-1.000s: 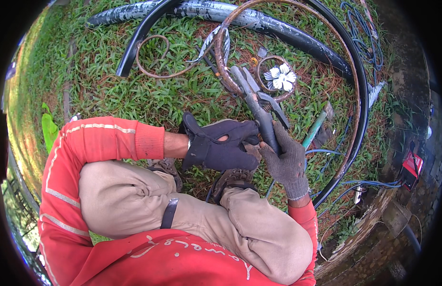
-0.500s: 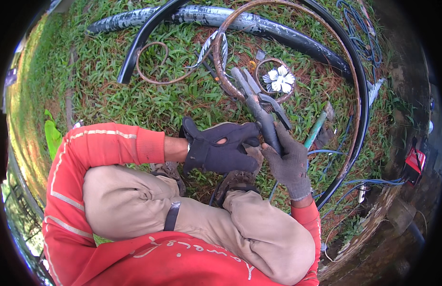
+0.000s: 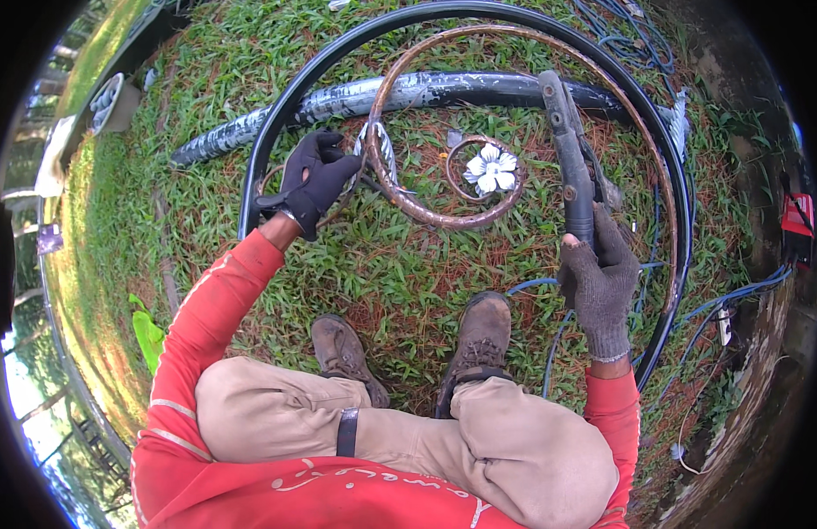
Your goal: The person welds metal pieces onto a circular frame and onto a bicycle rim using a welding tool, positioning decorative metal petals and leaves by hand before applying the torch.
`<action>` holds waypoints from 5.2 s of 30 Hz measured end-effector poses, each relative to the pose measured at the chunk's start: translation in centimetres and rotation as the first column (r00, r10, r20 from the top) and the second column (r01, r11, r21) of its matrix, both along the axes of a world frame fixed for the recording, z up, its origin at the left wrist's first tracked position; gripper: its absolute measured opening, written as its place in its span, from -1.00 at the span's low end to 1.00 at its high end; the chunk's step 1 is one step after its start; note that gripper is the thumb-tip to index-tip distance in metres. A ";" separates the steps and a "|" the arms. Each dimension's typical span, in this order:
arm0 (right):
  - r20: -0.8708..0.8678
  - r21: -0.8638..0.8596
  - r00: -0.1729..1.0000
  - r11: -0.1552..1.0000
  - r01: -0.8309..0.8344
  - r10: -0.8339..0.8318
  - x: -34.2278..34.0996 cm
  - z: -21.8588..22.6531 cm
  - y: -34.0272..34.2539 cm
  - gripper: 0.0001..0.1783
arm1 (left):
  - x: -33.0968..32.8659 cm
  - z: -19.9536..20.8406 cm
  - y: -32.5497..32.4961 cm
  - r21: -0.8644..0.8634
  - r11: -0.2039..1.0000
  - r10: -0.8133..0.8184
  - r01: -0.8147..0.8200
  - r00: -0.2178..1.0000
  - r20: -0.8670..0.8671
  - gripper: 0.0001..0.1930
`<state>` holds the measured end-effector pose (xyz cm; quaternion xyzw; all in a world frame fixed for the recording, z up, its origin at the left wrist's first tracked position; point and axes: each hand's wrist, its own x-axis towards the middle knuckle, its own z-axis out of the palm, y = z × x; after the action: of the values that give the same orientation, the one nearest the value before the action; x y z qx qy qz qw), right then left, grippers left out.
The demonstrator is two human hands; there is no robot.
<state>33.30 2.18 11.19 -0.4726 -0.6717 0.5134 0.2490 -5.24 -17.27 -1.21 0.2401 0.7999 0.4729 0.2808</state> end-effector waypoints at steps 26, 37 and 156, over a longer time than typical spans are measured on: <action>0.050 -0.086 0.998 0.996 -0.031 0.036 0.0 0.6 0.1 -0.32 | -2.2 0.4 5.7 -0.236 0.939 -0.316 0.248 0.893 -0.320 -0.28; -0.019 -0.068 1.000 0.998 0.008 -0.010 1.6 -0.2 -0.1 -0.32 | -1.9 0.6 4.5 -0.138 0.956 -0.291 0.259 0.889 -0.354 -0.23; 0.440 -0.033 0.691 0.779 -0.626 0.573 -2.1 -1.4 -3.2 -0.37 | -3.2 -2.7 7.3 -0.345 0.878 -0.476 0.333 0.690 -0.546 -0.79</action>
<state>31.25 -1.00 9.75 -0.3114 -0.8559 0.4088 -0.0578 -8.46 -9.99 -3.94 0.5194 0.8202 0.2033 0.1269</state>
